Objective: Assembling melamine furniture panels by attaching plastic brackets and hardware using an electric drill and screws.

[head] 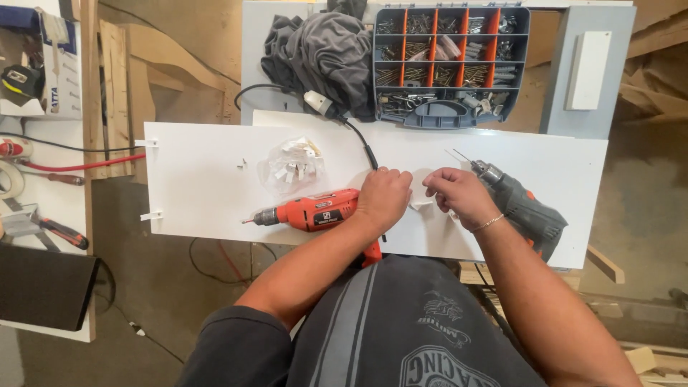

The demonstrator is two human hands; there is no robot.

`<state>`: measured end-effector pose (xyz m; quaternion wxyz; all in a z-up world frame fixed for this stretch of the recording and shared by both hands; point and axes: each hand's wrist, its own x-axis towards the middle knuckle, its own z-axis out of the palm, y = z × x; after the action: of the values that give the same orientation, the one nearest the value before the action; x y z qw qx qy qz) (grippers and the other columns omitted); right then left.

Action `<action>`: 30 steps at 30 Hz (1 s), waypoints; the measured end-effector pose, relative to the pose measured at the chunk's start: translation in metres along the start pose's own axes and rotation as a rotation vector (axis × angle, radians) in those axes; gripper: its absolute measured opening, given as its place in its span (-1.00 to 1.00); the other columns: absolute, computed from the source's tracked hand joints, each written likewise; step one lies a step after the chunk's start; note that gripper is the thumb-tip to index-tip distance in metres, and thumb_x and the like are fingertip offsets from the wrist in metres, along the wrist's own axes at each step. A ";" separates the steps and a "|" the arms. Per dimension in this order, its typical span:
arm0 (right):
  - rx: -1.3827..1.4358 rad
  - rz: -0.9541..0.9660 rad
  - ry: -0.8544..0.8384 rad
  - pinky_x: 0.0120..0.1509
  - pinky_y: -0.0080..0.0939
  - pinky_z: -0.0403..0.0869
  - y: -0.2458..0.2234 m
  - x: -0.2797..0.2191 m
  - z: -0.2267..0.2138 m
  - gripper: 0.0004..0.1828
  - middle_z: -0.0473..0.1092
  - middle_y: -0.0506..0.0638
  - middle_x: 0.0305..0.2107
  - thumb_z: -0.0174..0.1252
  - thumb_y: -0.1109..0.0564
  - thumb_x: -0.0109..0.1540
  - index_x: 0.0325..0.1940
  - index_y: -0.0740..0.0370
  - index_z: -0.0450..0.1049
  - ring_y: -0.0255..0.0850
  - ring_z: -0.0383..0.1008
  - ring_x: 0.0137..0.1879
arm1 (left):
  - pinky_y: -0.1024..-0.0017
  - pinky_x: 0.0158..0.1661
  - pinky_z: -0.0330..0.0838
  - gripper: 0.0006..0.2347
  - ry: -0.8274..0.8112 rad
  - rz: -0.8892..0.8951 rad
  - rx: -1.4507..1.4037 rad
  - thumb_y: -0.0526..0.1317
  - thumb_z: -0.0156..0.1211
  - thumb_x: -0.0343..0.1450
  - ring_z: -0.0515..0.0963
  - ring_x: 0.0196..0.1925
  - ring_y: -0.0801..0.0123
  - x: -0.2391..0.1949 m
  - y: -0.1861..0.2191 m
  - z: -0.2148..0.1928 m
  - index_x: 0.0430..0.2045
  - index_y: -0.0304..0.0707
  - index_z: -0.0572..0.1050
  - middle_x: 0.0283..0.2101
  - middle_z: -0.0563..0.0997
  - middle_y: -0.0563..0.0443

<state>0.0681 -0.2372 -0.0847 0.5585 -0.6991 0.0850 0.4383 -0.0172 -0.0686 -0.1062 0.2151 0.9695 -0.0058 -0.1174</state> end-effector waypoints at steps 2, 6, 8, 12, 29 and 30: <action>0.022 0.006 -0.006 -0.51 -0.32 0.31 0.005 0.001 -0.002 -0.84 0.40 0.16 -0.52 0.25 0.17 0.20 -0.28 0.37 0.55 -0.31 0.24 -0.55 | 0.32 -0.24 0.59 -0.94 -0.041 -0.033 -0.015 -0.27 0.25 0.38 0.65 -0.34 0.20 0.008 0.003 0.011 -0.43 -0.26 0.56 -0.52 0.55 -0.02; 0.160 0.029 -0.054 -0.44 -0.34 0.33 0.014 -0.004 -0.006 -0.84 0.43 0.12 -0.48 0.21 0.14 0.25 -0.23 0.33 0.53 -0.30 0.30 -0.50 | 0.32 -0.33 0.62 -0.95 -0.087 -0.078 0.025 -0.33 0.26 0.36 0.65 -0.40 0.20 0.016 0.008 0.014 -0.49 -0.32 0.55 -0.57 0.52 -0.03; 0.214 0.025 -0.080 -0.42 -0.33 0.35 0.017 -0.005 -0.011 -0.84 0.44 0.10 -0.45 0.20 0.14 0.27 -0.20 0.31 0.52 -0.30 0.32 -0.48 | 0.31 -0.34 0.63 -0.96 -0.091 -0.090 0.033 -0.35 0.26 0.35 0.65 -0.40 0.18 0.018 0.006 0.011 -0.49 -0.34 0.55 -0.57 0.52 -0.06; 0.315 0.030 -0.109 -0.40 -0.32 0.37 0.023 -0.008 -0.019 -0.85 0.44 0.10 -0.42 0.18 0.15 0.30 -0.15 0.31 0.50 -0.28 0.35 -0.45 | 0.26 -0.29 0.64 -0.99 -0.038 -0.176 -0.079 -0.41 0.23 0.35 0.65 -0.34 0.11 0.011 0.006 -0.005 -0.45 -0.42 0.55 -0.52 0.54 -0.14; 0.336 -0.143 -0.131 -0.37 -0.28 0.43 -0.007 -0.049 -0.002 -0.88 0.36 0.10 -0.49 0.19 0.22 0.29 -0.19 0.38 0.52 -0.24 0.38 -0.44 | 0.40 -0.22 0.48 -0.91 0.207 -0.292 -1.298 -0.41 0.17 0.28 0.54 -0.31 0.40 -0.018 0.041 -0.030 -0.44 -0.26 0.57 -0.44 0.61 -0.06; 0.319 -0.160 -0.132 -0.36 -0.28 0.43 -0.010 -0.051 -0.001 -0.88 0.35 0.10 -0.50 0.19 0.24 0.29 -0.20 0.39 0.53 -0.24 0.37 -0.43 | 0.40 -0.22 0.47 -0.90 0.204 -0.276 -1.329 -0.43 0.16 0.28 0.53 -0.30 0.40 -0.019 0.039 -0.027 -0.44 -0.26 0.57 -0.43 0.62 -0.07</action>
<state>0.0439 -0.2536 -0.0414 0.6997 -0.5760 0.0607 0.4183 -0.0278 -0.0916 -0.0616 0.7468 0.6298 0.2114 -0.0303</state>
